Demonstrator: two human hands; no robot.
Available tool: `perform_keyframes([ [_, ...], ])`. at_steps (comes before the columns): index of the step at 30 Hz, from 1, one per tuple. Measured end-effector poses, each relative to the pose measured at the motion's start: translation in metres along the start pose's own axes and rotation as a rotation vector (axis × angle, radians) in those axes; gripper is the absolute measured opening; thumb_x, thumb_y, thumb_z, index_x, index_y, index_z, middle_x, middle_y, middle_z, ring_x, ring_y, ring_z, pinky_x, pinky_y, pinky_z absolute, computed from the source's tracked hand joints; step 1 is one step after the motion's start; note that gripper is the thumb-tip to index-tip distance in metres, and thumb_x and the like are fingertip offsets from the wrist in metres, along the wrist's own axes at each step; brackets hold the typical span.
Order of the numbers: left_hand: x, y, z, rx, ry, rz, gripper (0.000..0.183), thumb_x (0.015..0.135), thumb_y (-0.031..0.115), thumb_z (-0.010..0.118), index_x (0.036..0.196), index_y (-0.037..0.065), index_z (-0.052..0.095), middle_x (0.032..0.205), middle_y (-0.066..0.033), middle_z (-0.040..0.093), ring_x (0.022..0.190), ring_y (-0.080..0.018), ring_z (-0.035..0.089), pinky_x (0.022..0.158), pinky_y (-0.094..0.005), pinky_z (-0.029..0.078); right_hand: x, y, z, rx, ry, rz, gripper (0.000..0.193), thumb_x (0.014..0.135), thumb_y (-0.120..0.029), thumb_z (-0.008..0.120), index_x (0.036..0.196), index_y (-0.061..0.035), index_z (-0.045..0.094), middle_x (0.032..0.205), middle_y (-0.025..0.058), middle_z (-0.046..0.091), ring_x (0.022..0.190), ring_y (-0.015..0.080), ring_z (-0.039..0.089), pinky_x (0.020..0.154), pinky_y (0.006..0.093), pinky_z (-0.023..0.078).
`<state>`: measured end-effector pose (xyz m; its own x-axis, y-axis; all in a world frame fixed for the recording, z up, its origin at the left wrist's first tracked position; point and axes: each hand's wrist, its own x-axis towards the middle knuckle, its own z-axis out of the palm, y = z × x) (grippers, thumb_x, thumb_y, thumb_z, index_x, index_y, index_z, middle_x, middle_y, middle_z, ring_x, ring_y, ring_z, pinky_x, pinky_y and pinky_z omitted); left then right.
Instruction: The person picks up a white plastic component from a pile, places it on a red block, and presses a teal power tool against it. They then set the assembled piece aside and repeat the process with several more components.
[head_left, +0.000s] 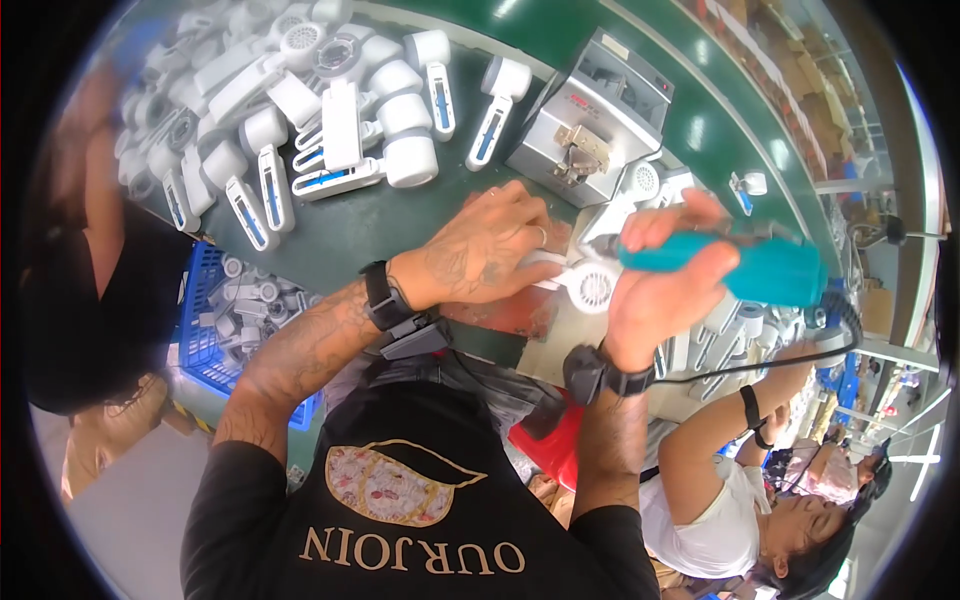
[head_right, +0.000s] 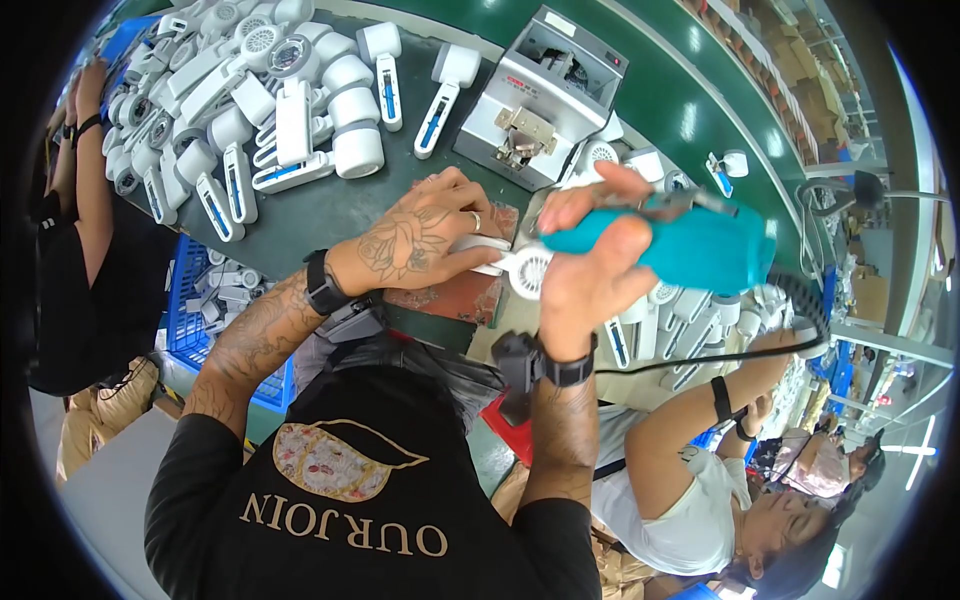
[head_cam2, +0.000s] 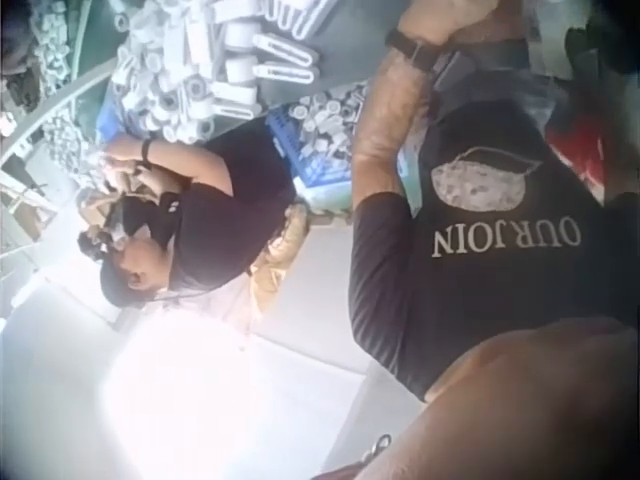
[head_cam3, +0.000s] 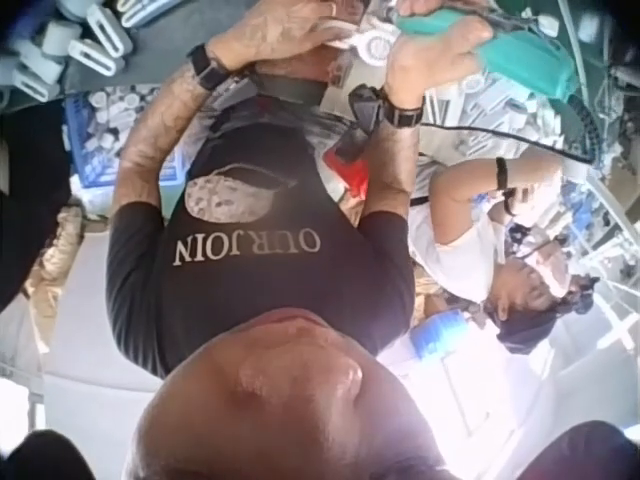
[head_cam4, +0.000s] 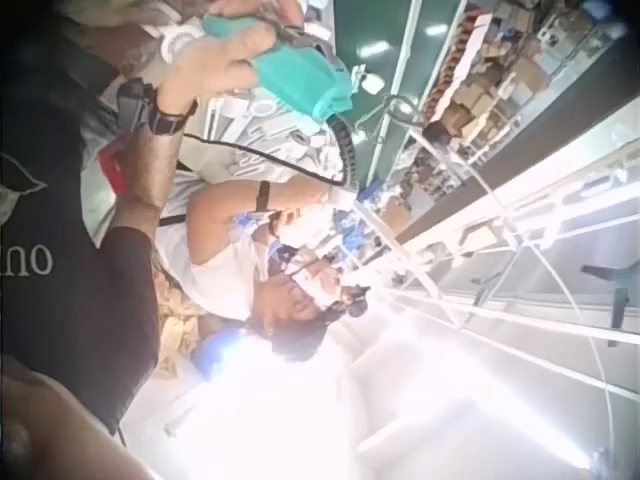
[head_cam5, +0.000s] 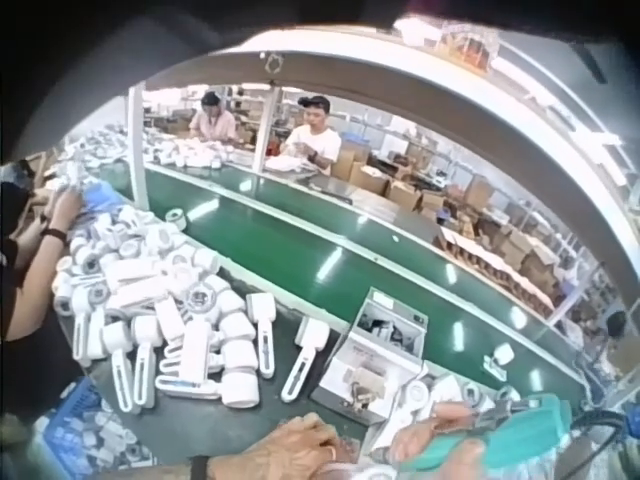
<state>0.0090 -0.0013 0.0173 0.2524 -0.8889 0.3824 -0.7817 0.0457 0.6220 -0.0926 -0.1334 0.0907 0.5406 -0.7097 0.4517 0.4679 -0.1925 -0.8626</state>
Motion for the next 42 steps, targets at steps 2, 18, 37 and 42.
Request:
perform_keyframes([
  [2, 0.001, 0.000, 0.001, 0.081, 0.027, 0.004, 0.034, 0.084, 0.031, 0.072, 0.113, 0.013, 0.068, 0.105, -0.0066, 0.059, 0.097, -0.0270, 0.054, 0.088, -0.0396, 0.046, 0.019, 0.007, 0.011, -0.096, 0.050, -0.043, 0.057, 0.102, -0.051, 0.047, 0.108, 0.0056, 0.057, 0.067, 0.0050, 0.052, 0.059, 0.0180, 0.053, 0.057, 0.0312, 0.044],
  [18, -0.012, -0.005, 0.007, -0.001, -0.025, -0.050, 0.048, 0.085, 0.041, 0.069, 0.123, 0.013, 0.061, 0.111, -0.0074, 0.060, 0.107, -0.0256, 0.053, 0.096, -0.0439, 0.041, 0.042, 0.044, 0.030, -0.271, -0.150, 0.007, 0.034, 0.103, -0.032, 0.050, 0.098, 0.0013, 0.057, 0.069, 0.0051, 0.057, 0.063, 0.0147, 0.057, 0.058, 0.0275, 0.045],
  [37, -0.010, -0.002, 0.012, 0.025, 0.049, -0.045, 0.038, 0.082, 0.039, 0.073, 0.110, 0.014, 0.068, 0.114, -0.0033, 0.062, 0.104, -0.0253, 0.055, 0.093, -0.0405, 0.044, -0.016, 0.034, -0.017, -0.086, -0.152, 0.113, 0.038, 0.101, -0.037, 0.054, 0.097, 0.0009, 0.051, 0.070, 0.0071, 0.051, 0.063, 0.0189, 0.052, 0.061, 0.0336, 0.046],
  [42, -0.008, -0.001, 0.009, 0.067, 0.042, -0.028, 0.040, 0.084, 0.041, 0.071, 0.110, 0.011, 0.068, 0.112, -0.0063, 0.060, 0.101, -0.0280, 0.054, 0.091, -0.0419, 0.044, -0.017, 0.035, -0.014, -0.068, -0.170, 0.103, 0.038, 0.101, -0.038, 0.055, 0.094, -0.0005, 0.050, 0.068, 0.0064, 0.049, 0.062, 0.0189, 0.052, 0.060, 0.0338, 0.045],
])
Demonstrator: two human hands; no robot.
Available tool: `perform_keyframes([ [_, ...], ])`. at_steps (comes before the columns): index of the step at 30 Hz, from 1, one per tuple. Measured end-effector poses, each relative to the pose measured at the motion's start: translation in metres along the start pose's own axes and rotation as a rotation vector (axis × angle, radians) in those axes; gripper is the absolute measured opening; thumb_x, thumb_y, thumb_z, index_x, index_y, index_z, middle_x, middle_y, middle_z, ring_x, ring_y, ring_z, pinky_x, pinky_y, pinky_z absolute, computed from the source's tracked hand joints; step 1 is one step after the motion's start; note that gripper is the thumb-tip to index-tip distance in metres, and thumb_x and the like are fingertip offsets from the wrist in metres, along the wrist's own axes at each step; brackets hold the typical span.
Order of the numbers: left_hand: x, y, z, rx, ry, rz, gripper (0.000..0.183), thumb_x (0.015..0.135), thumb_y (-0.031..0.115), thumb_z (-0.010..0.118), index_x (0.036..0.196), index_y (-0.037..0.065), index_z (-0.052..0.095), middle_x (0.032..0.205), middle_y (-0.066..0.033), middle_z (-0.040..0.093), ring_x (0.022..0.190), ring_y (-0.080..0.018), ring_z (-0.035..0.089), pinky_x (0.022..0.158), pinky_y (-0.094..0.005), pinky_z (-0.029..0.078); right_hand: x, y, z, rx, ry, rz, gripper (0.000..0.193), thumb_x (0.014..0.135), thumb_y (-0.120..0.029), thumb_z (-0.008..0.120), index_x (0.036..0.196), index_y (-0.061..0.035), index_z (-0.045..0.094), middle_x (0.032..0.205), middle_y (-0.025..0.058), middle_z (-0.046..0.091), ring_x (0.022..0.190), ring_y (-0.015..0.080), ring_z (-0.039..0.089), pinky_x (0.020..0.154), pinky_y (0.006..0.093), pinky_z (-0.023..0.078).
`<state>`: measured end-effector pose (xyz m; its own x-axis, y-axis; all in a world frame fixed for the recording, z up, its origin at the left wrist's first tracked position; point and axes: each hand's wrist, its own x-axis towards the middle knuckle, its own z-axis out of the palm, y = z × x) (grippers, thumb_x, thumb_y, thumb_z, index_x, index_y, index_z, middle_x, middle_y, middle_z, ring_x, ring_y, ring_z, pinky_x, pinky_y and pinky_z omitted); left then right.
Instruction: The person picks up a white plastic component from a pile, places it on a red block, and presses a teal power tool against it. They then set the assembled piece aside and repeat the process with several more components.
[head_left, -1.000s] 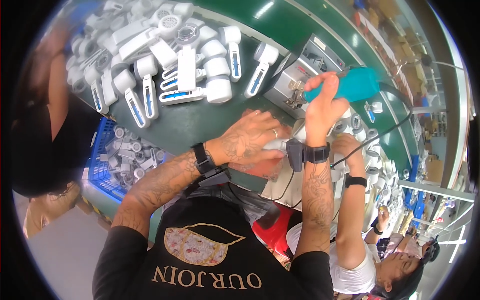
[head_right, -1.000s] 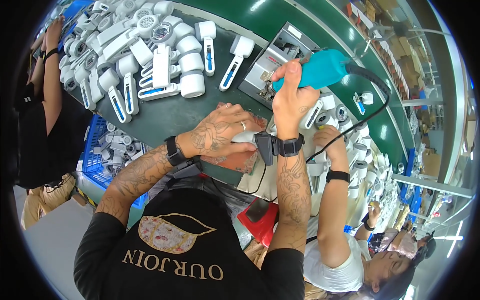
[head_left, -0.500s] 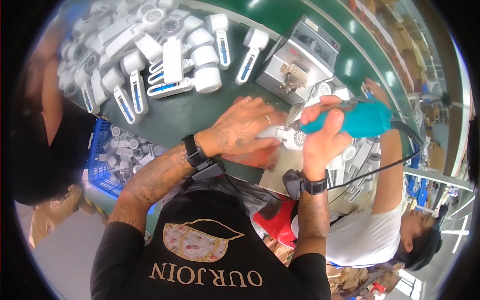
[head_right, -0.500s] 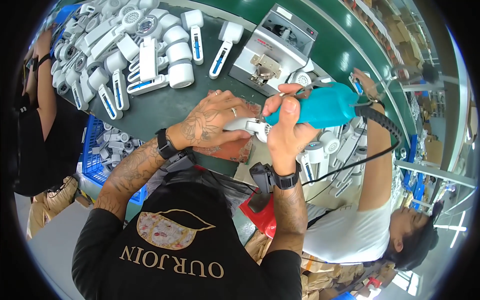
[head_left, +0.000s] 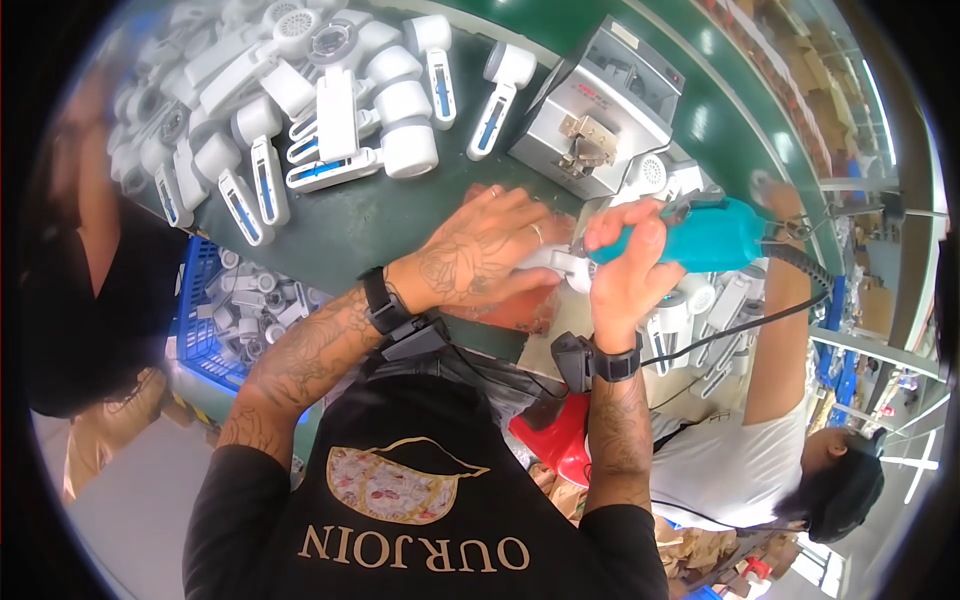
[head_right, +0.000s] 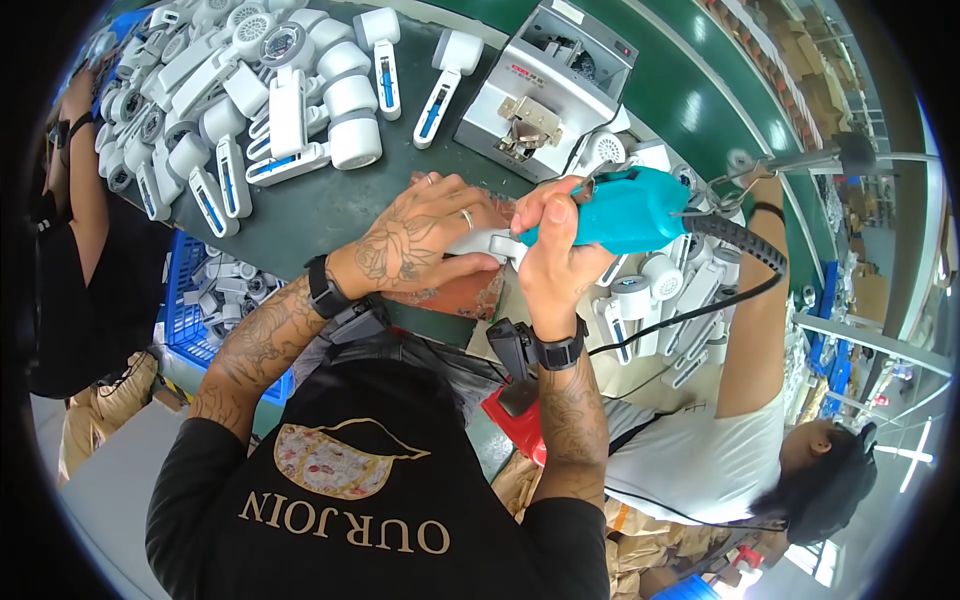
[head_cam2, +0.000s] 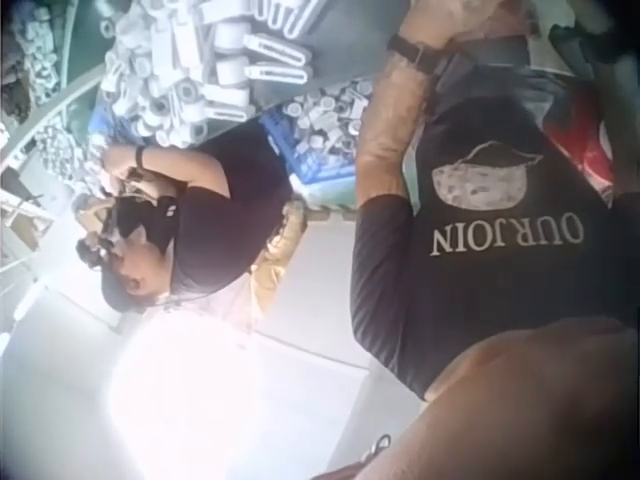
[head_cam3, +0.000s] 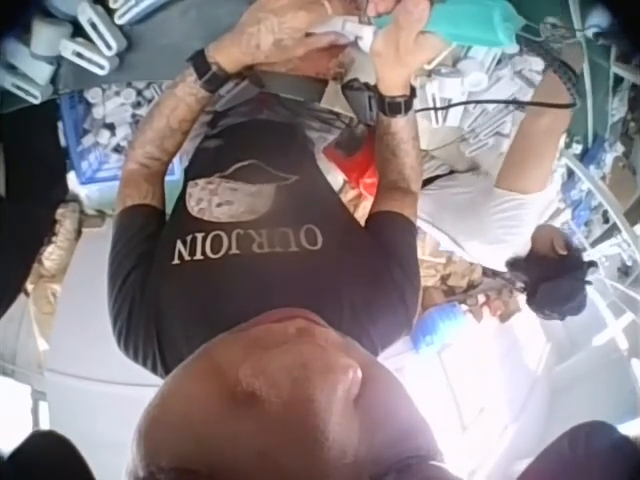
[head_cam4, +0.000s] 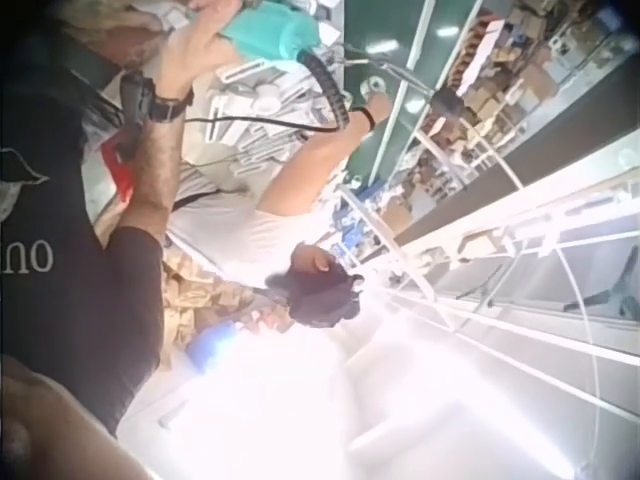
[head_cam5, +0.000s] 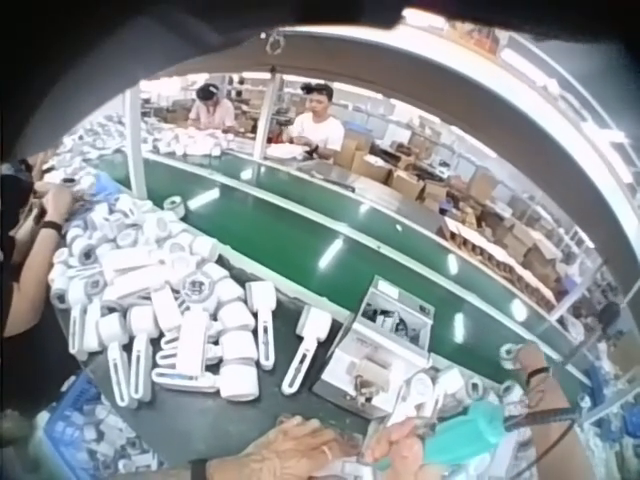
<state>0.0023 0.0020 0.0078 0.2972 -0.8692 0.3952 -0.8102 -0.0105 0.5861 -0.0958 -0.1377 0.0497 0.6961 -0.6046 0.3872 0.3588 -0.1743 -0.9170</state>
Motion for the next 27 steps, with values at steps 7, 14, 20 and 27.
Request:
perform_keyframes([
  [7, -0.003, -0.005, 0.000, -0.002, 0.060, 0.040, 0.038, 0.085, 0.041, 0.070, 0.111, 0.013, 0.067, 0.112, -0.0058, 0.059, 0.101, -0.0273, 0.053, 0.089, -0.0412, 0.044, 0.015, -0.007, 0.007, -0.073, 0.047, 0.111, 0.041, 0.101, -0.039, 0.055, 0.099, 0.0018, 0.052, 0.069, 0.0067, 0.051, 0.063, 0.0195, 0.054, 0.060, 0.0338, 0.046],
  [14, -0.006, 0.000, -0.002, -0.055, -0.038, 0.026, 0.045, 0.088, 0.037, 0.063, 0.123, 0.009, 0.057, 0.110, -0.0101, 0.058, 0.107, -0.0291, 0.053, 0.099, -0.0462, 0.040, 0.075, -0.002, 0.036, -0.201, 0.124, -0.142, 0.036, 0.102, -0.034, 0.054, 0.100, 0.0015, 0.059, 0.073, 0.0054, 0.059, 0.065, 0.0141, 0.058, 0.059, 0.0269, 0.045],
  [20, -0.006, -0.001, -0.004, -0.041, -0.050, 0.047, 0.042, 0.087, 0.034, 0.063, 0.121, 0.009, 0.059, 0.109, -0.0098, 0.058, 0.105, -0.0287, 0.052, 0.098, -0.0461, 0.041, 0.075, 0.019, 0.025, -0.232, 0.041, -0.126, 0.035, 0.101, -0.034, 0.056, 0.096, 0.0006, 0.059, 0.073, 0.0060, 0.059, 0.064, 0.0146, 0.058, 0.057, 0.0272, 0.045],
  [27, -0.005, -0.008, 0.002, -0.020, 0.055, 0.096, 0.033, 0.088, 0.027, 0.064, 0.118, 0.012, 0.064, 0.107, -0.0083, 0.059, 0.098, -0.0272, 0.053, 0.089, -0.0404, 0.042, 0.014, -0.025, 0.014, -0.099, 0.107, -0.048, 0.043, 0.103, -0.040, 0.050, 0.104, 0.0022, 0.054, 0.069, 0.0063, 0.052, 0.062, 0.0180, 0.054, 0.059, 0.0306, 0.046],
])
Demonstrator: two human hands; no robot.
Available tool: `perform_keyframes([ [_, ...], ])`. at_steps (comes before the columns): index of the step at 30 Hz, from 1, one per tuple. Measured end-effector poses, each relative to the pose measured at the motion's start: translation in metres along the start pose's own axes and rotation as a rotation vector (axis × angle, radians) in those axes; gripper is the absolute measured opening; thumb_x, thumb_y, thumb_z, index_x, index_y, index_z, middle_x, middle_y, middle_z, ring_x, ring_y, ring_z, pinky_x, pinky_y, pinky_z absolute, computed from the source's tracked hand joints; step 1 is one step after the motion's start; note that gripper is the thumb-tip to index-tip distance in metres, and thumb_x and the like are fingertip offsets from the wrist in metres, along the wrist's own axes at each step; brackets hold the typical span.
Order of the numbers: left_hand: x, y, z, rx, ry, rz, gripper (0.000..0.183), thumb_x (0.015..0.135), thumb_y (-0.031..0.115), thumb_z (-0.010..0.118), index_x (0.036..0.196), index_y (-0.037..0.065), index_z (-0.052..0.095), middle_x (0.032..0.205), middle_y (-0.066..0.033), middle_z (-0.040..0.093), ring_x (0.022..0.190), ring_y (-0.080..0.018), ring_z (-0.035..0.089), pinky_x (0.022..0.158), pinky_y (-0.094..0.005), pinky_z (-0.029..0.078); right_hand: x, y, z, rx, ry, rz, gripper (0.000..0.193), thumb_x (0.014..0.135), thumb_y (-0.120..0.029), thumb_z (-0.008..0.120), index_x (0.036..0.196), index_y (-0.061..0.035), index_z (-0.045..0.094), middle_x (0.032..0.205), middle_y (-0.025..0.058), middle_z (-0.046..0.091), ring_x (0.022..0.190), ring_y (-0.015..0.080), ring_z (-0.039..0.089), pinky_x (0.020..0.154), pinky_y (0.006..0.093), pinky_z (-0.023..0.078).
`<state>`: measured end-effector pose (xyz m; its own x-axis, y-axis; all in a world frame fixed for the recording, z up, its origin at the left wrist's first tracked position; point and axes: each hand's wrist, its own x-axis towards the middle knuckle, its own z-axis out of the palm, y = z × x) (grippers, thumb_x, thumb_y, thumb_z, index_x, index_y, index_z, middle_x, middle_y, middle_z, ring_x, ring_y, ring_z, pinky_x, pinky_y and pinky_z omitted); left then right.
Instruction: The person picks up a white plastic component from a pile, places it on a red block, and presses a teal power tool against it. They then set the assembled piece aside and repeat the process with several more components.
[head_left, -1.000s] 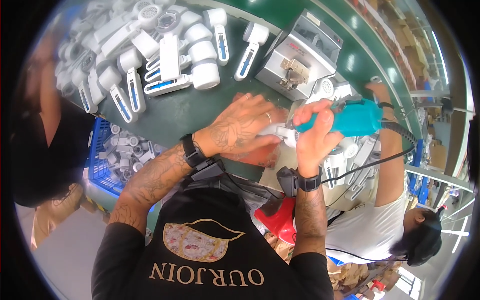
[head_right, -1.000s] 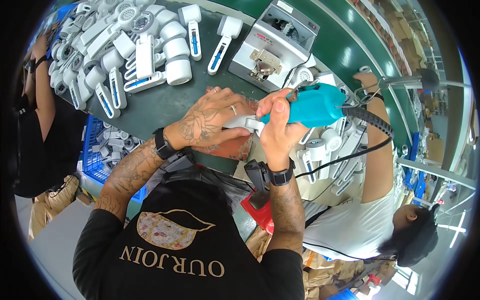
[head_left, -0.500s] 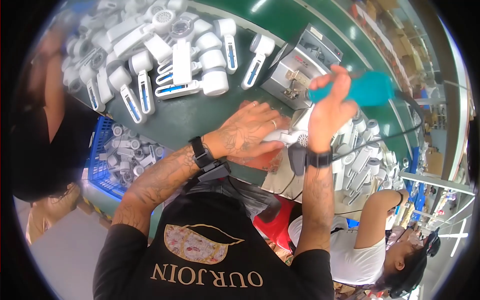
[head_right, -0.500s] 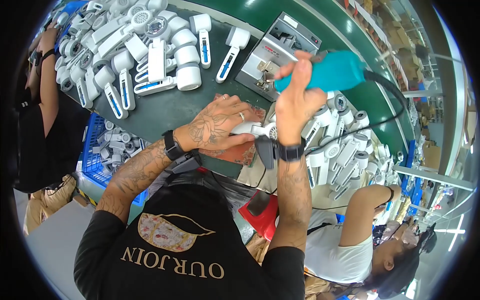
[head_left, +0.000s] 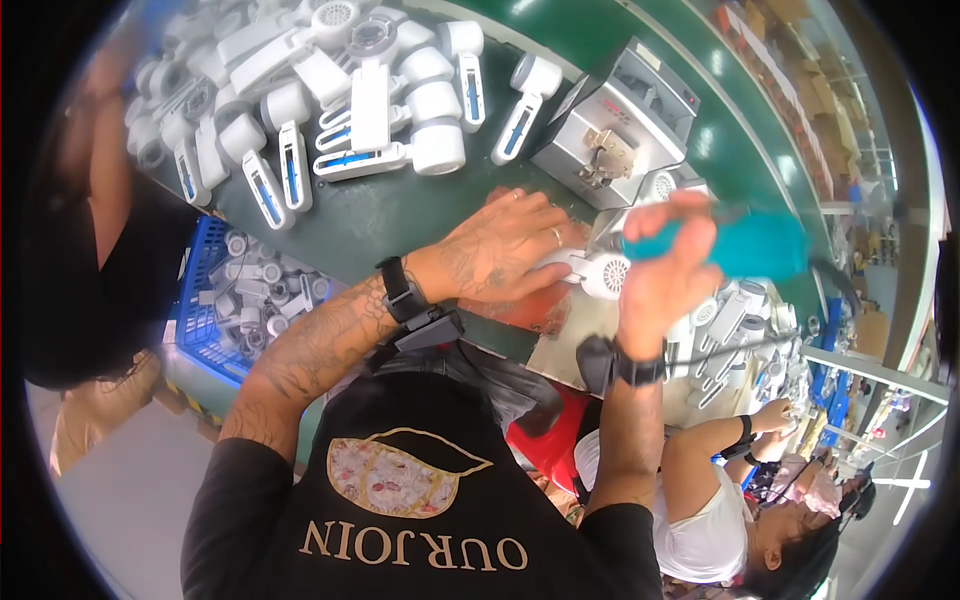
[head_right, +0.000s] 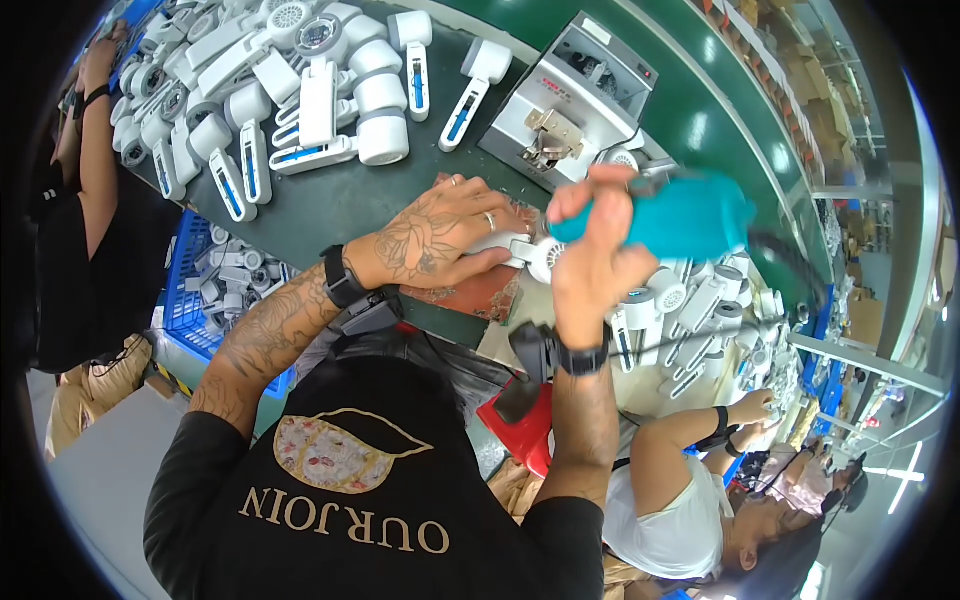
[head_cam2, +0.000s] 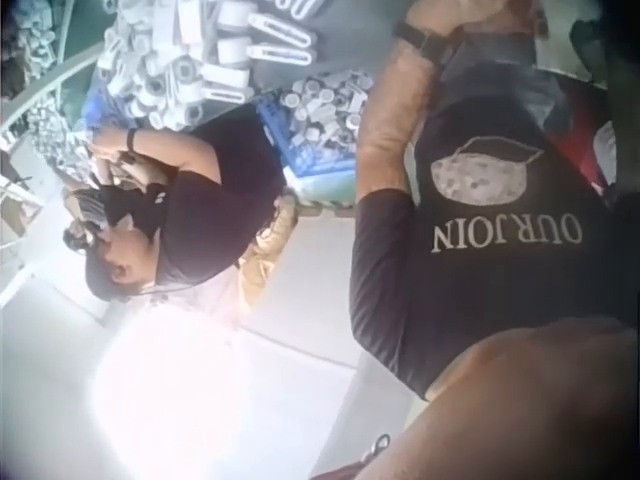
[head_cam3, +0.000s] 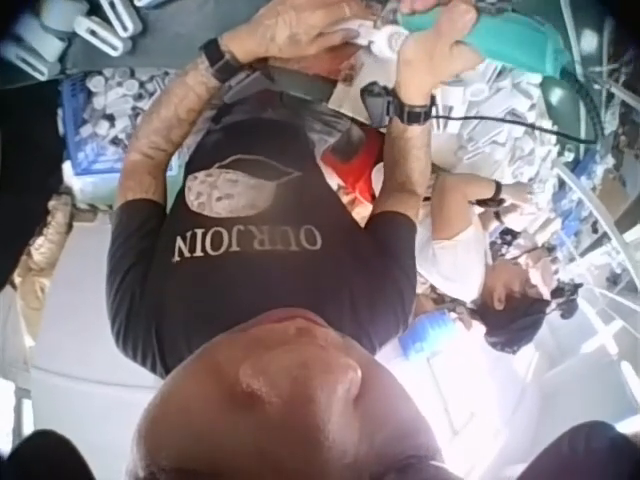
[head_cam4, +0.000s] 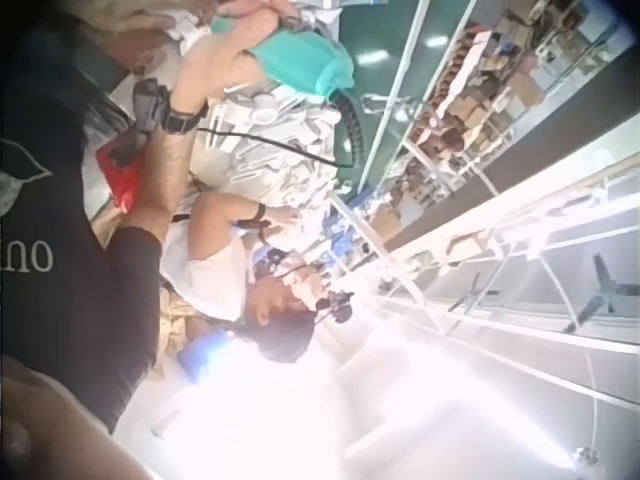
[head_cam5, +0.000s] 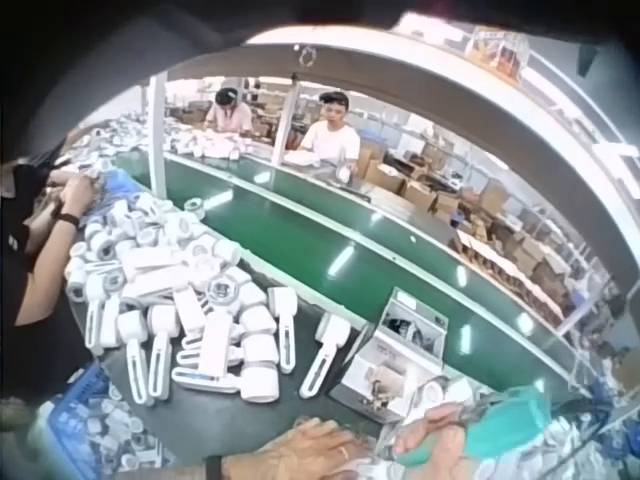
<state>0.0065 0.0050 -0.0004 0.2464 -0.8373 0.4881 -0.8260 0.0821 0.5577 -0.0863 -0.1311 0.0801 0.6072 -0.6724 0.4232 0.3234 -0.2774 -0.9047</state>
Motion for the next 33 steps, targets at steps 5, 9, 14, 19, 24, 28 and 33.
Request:
perform_keyframes([
  [5, 0.003, 0.003, -0.006, -0.024, -0.135, -0.040, 0.040, 0.089, 0.029, 0.063, 0.124, 0.010, 0.058, 0.112, -0.0097, 0.057, 0.105, -0.0283, 0.052, 0.092, -0.0466, 0.043, -0.028, -0.006, -0.016, 0.038, -0.064, 0.027, 0.053, 0.097, -0.047, 0.058, 0.108, 0.0045, 0.051, 0.070, 0.0071, 0.052, 0.063, 0.0192, 0.053, 0.060, 0.0327, 0.046],
  [9, 0.002, 0.006, -0.005, -0.014, -0.155, -0.080, 0.039, 0.091, 0.030, 0.062, 0.124, 0.010, 0.057, 0.116, -0.0110, 0.057, 0.110, -0.0298, 0.051, 0.099, -0.0485, 0.041, -0.035, 0.000, -0.020, 0.017, -0.056, 0.045, 0.054, 0.097, -0.046, 0.059, 0.107, 0.0053, 0.050, 0.070, 0.0078, 0.052, 0.063, 0.0196, 0.054, 0.060, 0.0326, 0.046],
  [14, 0.000, 0.010, -0.005, -0.031, -0.187, -0.098, 0.039, 0.091, 0.030, 0.062, 0.124, 0.009, 0.057, 0.116, -0.0111, 0.057, 0.111, -0.0300, 0.051, 0.100, -0.0487, 0.040, -0.042, 0.008, -0.024, 0.031, -0.041, 0.055, 0.050, 0.097, -0.044, 0.059, 0.104, 0.0038, 0.049, 0.070, 0.0086, 0.052, 0.062, 0.0199, 0.054, 0.060, 0.0327, 0.046],
  [19, 0.002, 0.005, 0.001, -0.019, -0.071, -0.059, 0.032, 0.089, 0.027, 0.064, 0.119, 0.013, 0.062, 0.112, -0.0068, 0.057, 0.098, -0.0274, 0.052, 0.088, -0.0410, 0.041, -0.040, 0.019, -0.023, 0.118, -0.104, 0.024, 0.042, 0.098, -0.040, 0.059, 0.096, -0.0002, 0.047, 0.070, 0.0083, 0.051, 0.062, 0.0195, 0.053, 0.058, 0.0332, 0.046],
  [24, 0.008, 0.006, -0.009, -0.035, -0.074, -0.067, 0.032, 0.088, 0.025, 0.066, 0.116, 0.011, 0.062, 0.115, -0.0069, 0.058, 0.105, -0.0292, 0.055, 0.090, -0.0424, 0.043, -0.039, 0.018, -0.017, 0.124, -0.068, 0.015, 0.039, 0.098, -0.038, 0.059, 0.095, -0.0008, 0.048, 0.071, 0.0082, 0.051, 0.063, 0.0188, 0.052, 0.059, 0.0329, 0.046],
  [28, 0.002, 0.001, -0.012, -0.021, 0.041, 0.068, 0.034, 0.082, 0.023, 0.070, 0.111, 0.006, 0.063, 0.113, -0.0095, 0.061, 0.105, -0.0317, 0.061, 0.090, -0.0435, 0.048, -0.045, 0.023, -0.022, 0.035, 0.054, 0.121, 0.033, 0.099, -0.033, 0.058, 0.105, -0.0007, 0.054, 0.073, 0.0059, 0.053, 0.066, 0.0170, 0.052, 0.065, 0.0319, 0.046],
  [33, -0.022, 0.023, -0.032, 0.103, 0.119, 0.261, 0.036, 0.078, 0.024, 0.075, 0.108, 0.006, 0.066, 0.105, -0.0105, 0.066, 0.097, -0.0314, 0.065, 0.083, -0.0413, 0.053, -0.059, -0.038, -0.033, 0.428, 0.157, 0.067, 0.048, 0.097, -0.054, 0.052, 0.104, -0.0071, 0.056, 0.068, -0.0003, 0.041, 0.062, 0.0113, 0.040, 0.055, 0.0266, 0.034],
])
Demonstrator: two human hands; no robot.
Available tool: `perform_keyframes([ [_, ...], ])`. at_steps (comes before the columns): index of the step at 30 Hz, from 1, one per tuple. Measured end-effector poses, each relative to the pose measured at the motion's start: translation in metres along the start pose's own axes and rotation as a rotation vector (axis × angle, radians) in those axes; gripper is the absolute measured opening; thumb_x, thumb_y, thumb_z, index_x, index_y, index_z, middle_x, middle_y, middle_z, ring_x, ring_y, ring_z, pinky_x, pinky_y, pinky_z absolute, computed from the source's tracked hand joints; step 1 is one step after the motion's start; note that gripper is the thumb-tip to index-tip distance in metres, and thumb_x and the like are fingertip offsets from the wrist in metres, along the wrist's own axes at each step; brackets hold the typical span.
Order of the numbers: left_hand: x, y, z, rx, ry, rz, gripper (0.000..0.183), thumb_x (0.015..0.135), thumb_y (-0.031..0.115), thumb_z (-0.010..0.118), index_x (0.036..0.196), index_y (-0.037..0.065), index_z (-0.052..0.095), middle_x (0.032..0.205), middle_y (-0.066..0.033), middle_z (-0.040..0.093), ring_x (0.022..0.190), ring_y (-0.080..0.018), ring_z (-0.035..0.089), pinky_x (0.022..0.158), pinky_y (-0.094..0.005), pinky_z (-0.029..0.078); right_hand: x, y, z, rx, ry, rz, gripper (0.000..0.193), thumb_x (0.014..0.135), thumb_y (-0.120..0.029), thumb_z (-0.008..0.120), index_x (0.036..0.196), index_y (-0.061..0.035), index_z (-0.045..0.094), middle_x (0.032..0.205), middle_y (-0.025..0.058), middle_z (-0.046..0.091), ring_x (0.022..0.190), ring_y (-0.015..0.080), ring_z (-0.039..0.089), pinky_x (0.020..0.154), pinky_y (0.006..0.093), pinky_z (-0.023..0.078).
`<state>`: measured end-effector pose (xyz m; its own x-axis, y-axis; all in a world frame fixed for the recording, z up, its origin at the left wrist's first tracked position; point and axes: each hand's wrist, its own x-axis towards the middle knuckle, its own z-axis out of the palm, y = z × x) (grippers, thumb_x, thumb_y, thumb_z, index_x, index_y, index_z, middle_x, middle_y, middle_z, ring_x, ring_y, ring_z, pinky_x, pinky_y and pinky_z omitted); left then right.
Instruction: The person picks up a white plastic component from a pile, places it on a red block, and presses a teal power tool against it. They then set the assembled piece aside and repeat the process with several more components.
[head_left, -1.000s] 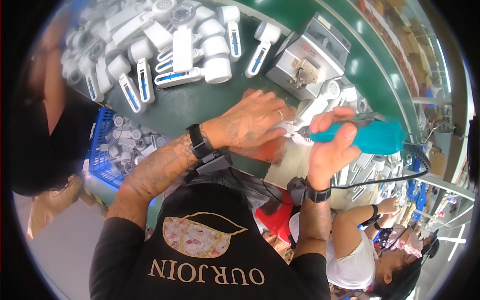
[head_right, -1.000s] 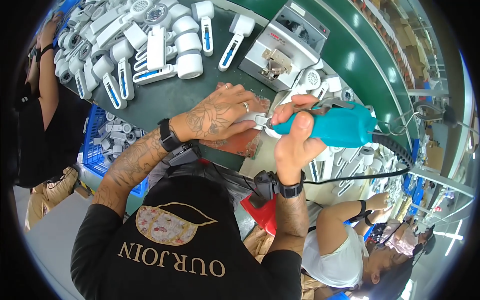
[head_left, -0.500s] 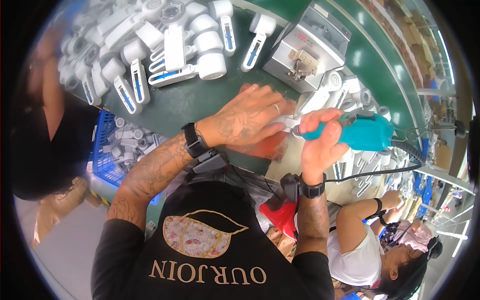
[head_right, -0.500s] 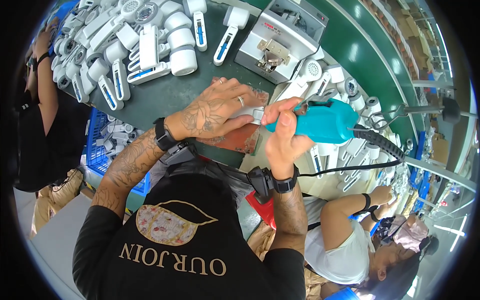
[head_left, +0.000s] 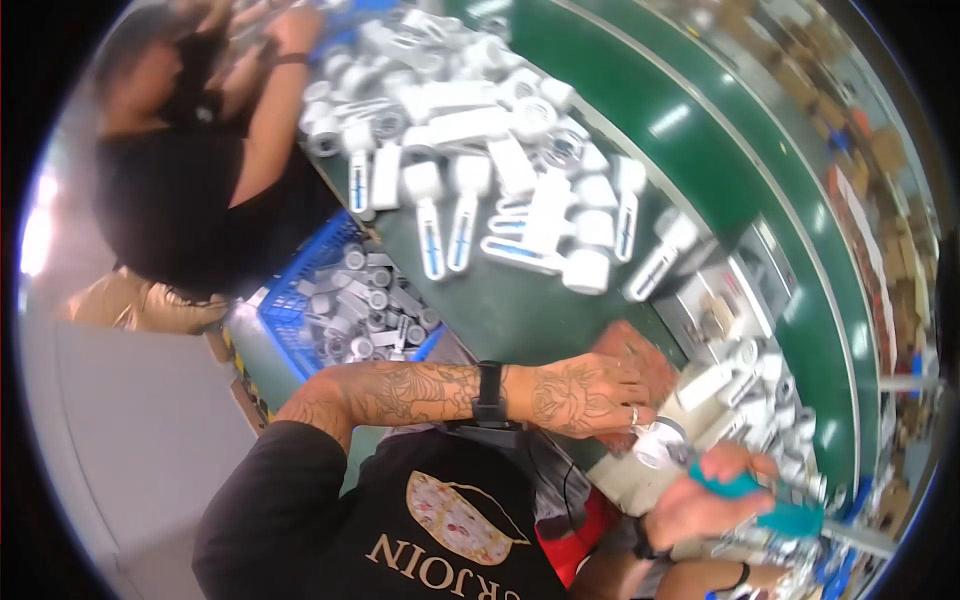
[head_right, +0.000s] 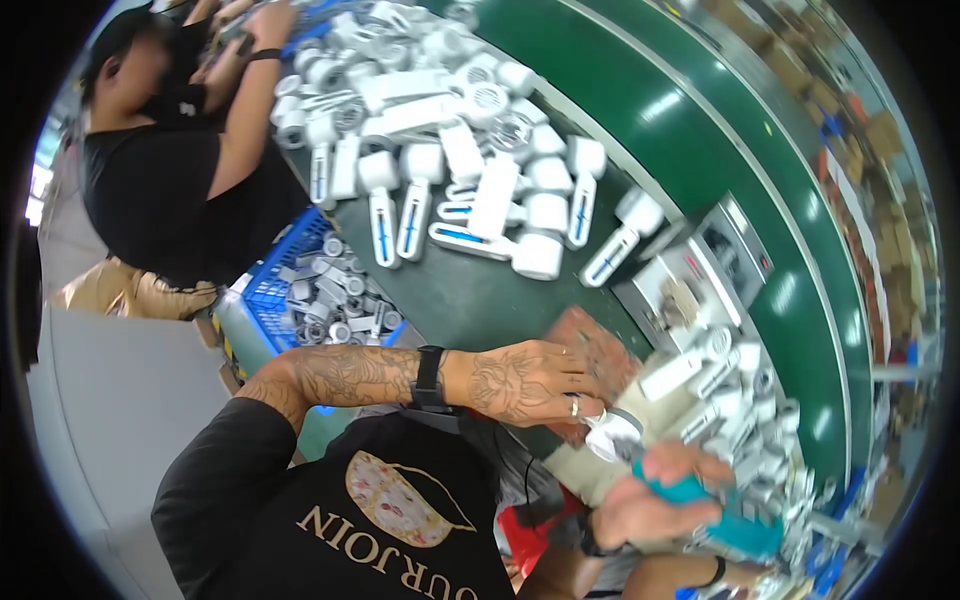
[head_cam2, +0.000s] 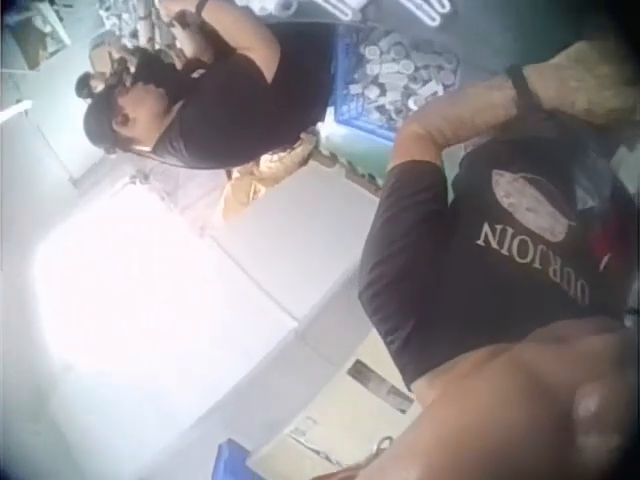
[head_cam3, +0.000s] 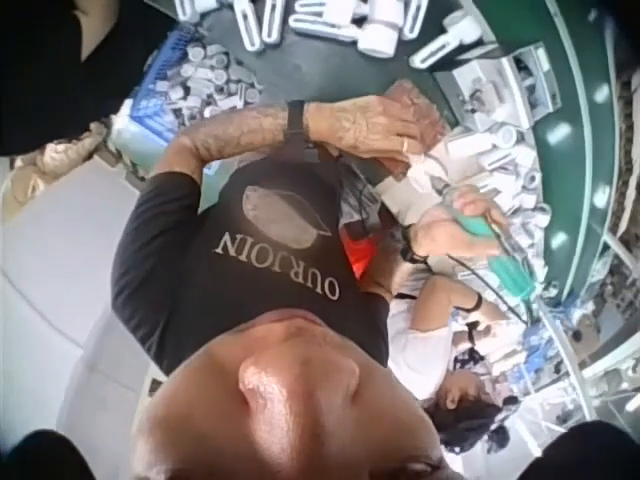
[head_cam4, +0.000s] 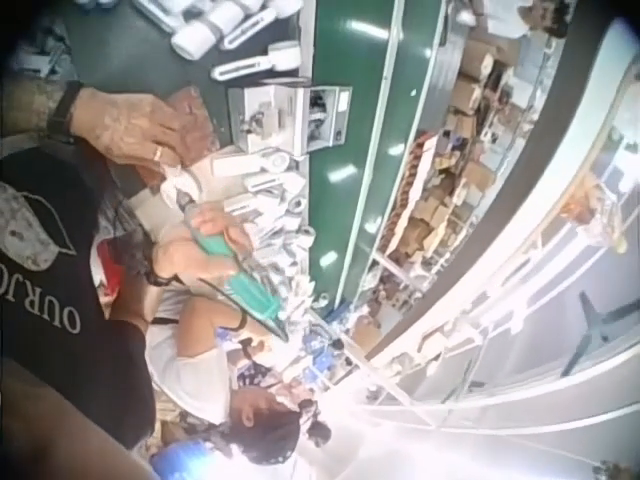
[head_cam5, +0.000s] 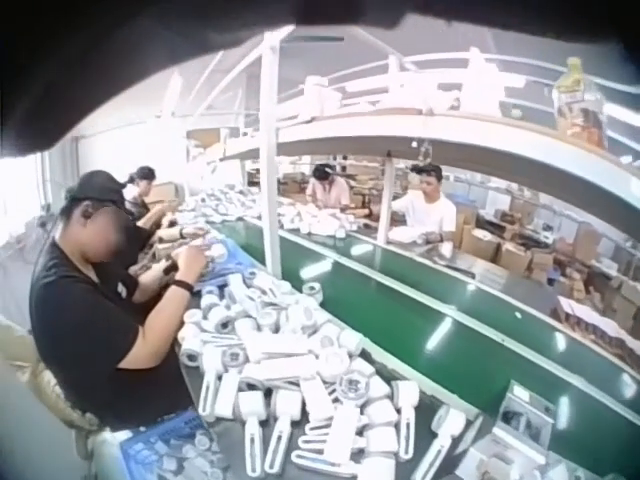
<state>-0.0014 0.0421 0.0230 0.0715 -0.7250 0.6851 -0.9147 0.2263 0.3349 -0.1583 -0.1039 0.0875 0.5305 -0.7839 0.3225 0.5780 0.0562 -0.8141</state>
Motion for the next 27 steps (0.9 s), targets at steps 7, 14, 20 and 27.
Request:
perform_keyframes([
  [7, -0.074, -0.093, -0.140, -0.094, 0.712, -0.957, 0.047, 0.098, 0.021, 0.058, 0.137, -0.001, 0.046, 0.120, -0.0139, 0.062, 0.112, -0.0228, 0.059, 0.097, -0.0374, 0.047, -0.031, -0.017, 0.004, -0.136, -0.004, -0.088, 0.059, 0.095, -0.063, 0.047, 0.099, -0.0048, 0.046, 0.061, 0.0014, 0.043, 0.050, 0.0112, 0.042, 0.048, 0.0225, 0.034],
  [14, -0.124, -0.250, -0.225, 0.835, 0.394, -0.816, 0.045, 0.096, 0.028, 0.061, 0.132, 0.002, 0.055, 0.123, -0.0181, 0.061, 0.116, -0.0292, 0.057, 0.101, -0.0386, 0.045, -0.059, -0.002, -0.027, -0.439, 0.199, -0.037, 0.068, 0.089, -0.064, 0.055, 0.105, 0.0021, 0.052, 0.067, 0.0102, 0.056, 0.060, 0.0187, 0.055, 0.056, 0.0331, 0.046],
  [20, 0.034, -0.063, -0.116, 0.245, 0.323, -0.670, 0.026, 0.095, 0.013, 0.062, 0.118, 0.003, 0.064, 0.109, -0.0105, 0.068, 0.100, -0.0202, 0.063, 0.090, -0.0329, 0.048, -0.066, -0.015, -0.014, -0.268, -0.064, 0.068, 0.066, 0.087, -0.062, 0.062, 0.103, -0.0006, 0.046, 0.066, 0.0072, 0.051, 0.055, 0.0194, 0.051, 0.049, 0.0322, 0.043],
  [27, 0.090, 0.041, 0.120, -0.235, -0.040, 0.031, 0.019, 0.083, 0.018, 0.070, 0.094, 0.005, 0.061, 0.092, -0.0109, 0.063, 0.088, -0.0277, 0.064, 0.073, -0.0392, 0.053, -0.093, -0.042, -0.033, -0.321, -0.088, 0.093, 0.064, 0.087, -0.062, 0.062, 0.105, -0.0026, 0.046, 0.068, 0.0071, 0.053, 0.054, 0.0185, 0.052, 0.049, 0.0305, 0.043],
])
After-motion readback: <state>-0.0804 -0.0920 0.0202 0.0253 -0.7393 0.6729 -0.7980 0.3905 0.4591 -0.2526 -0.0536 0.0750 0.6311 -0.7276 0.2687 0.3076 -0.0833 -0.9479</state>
